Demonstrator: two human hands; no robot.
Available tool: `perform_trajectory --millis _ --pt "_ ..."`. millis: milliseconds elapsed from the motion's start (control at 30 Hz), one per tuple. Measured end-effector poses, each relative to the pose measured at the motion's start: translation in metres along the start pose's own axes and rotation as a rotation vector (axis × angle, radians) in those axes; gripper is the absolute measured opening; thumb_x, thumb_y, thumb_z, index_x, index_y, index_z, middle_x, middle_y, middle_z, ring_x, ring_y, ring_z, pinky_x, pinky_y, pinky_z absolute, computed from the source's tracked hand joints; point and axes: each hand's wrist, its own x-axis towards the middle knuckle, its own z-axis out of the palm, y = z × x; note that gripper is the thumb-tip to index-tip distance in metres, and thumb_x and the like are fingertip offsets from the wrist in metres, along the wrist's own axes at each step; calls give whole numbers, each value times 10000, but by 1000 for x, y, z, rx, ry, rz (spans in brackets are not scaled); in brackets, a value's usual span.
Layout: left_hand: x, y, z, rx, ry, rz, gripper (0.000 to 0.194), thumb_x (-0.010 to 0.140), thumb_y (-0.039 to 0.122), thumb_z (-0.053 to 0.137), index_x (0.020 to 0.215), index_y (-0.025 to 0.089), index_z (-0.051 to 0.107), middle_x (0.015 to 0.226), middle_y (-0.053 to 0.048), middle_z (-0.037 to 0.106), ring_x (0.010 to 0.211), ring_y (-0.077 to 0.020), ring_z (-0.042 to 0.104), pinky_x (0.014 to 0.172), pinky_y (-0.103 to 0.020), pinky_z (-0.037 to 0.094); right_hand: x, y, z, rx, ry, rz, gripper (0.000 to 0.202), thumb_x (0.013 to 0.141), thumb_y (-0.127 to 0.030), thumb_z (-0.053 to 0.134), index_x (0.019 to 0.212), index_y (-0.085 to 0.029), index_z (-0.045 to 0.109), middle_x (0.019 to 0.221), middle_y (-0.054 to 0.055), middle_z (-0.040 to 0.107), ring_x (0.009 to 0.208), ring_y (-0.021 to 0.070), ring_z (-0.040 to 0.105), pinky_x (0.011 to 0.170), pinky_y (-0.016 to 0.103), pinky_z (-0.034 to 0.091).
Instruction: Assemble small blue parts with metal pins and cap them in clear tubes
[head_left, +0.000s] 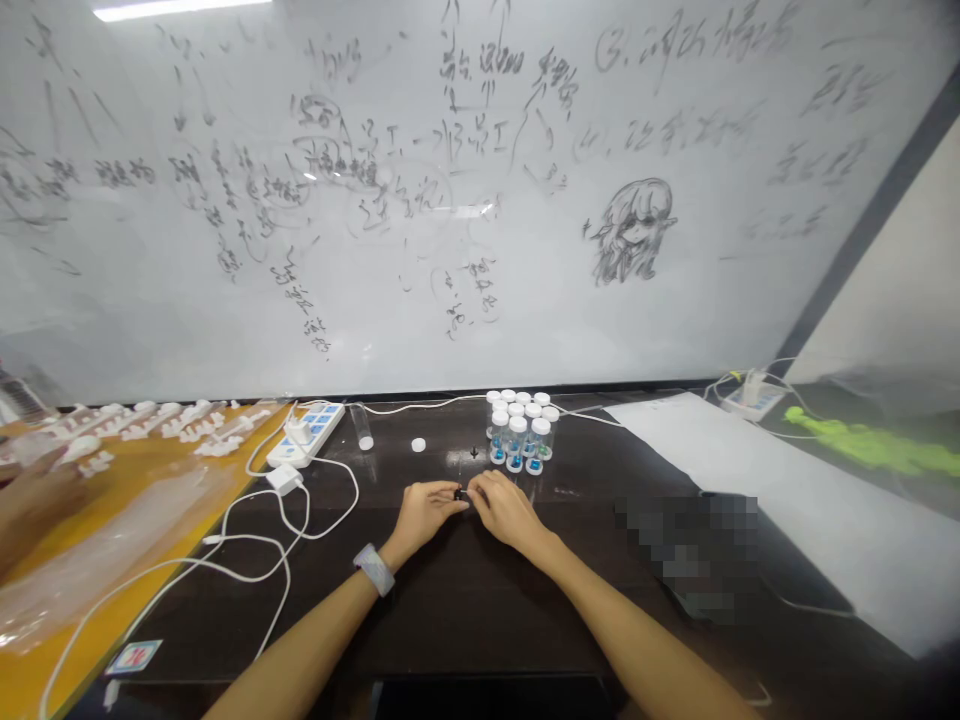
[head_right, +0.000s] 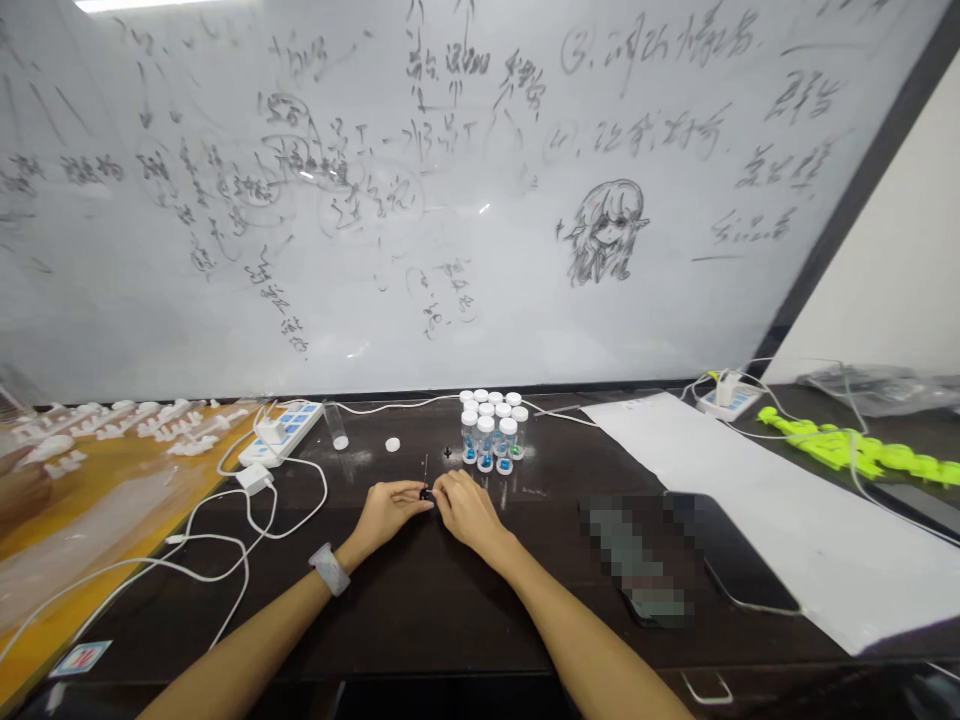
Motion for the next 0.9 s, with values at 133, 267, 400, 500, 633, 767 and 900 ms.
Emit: perform_trajectory --millis 133,267,400,500,633,767,900 --pt "1 0 -1 -22 -5 -7 359 620 310 868 931 158 771 819 -84 787 794 -273 753 772 -378 620 4 1 3 212 -38 156 169 927 -199 521 832 -189 661 718 19 667 656 174 618 634 269 452" --pt "1 1 -1 -2 16 -5 350 632 312 864 941 173 775 850 -82 790 812 -274 754 788 -381 619 5 2 -1 360 -100 260 196 919 -265 536 831 -188 694 626 -5 657 526 152 604 526 236 422" --pt "1 1 0 12 -7 -2 392 640 356 860 971 165 773 859 -89 791 816 -277 755 802 -393 617 3 5 -5 225 -55 157 178 922 -242 547 891 -202 718 725 18 678 626 164 631 615 256 452" --pt "1 0 0 15 -17 16 419 638 375 860 981 152 771 871 -96 790 817 -280 754 801 -399 618 2 7 -4 112 -26 73 149 923 -212 569 902 -211 717 804 40 680 741 184 621 701 285 457" --pt "0 -1 0 43 -18 38 417 638 395 857 970 155 776 853 -93 789 798 -282 752 780 -403 623 2 12 -2 101 3 -9 134 927 -194 587 863 -217 703 830 48 677 835 204 598 780 317 452" --pt "0 0 0 37 -35 38 403 636 379 860 964 161 776 849 -82 789 790 -272 752 774 -388 625 3 15 -1 127 9 -27 105 910 -188 626 854 -221 708 842 44 683 833 200 595 789 323 446" --pt "0 2 0 17 -46 38 387 656 366 849 977 166 772 862 -77 791 808 -269 753 791 -383 622 2 13 -3 107 14 -12 113 929 -234 619 882 -234 721 853 44 688 847 205 587 793 327 442"
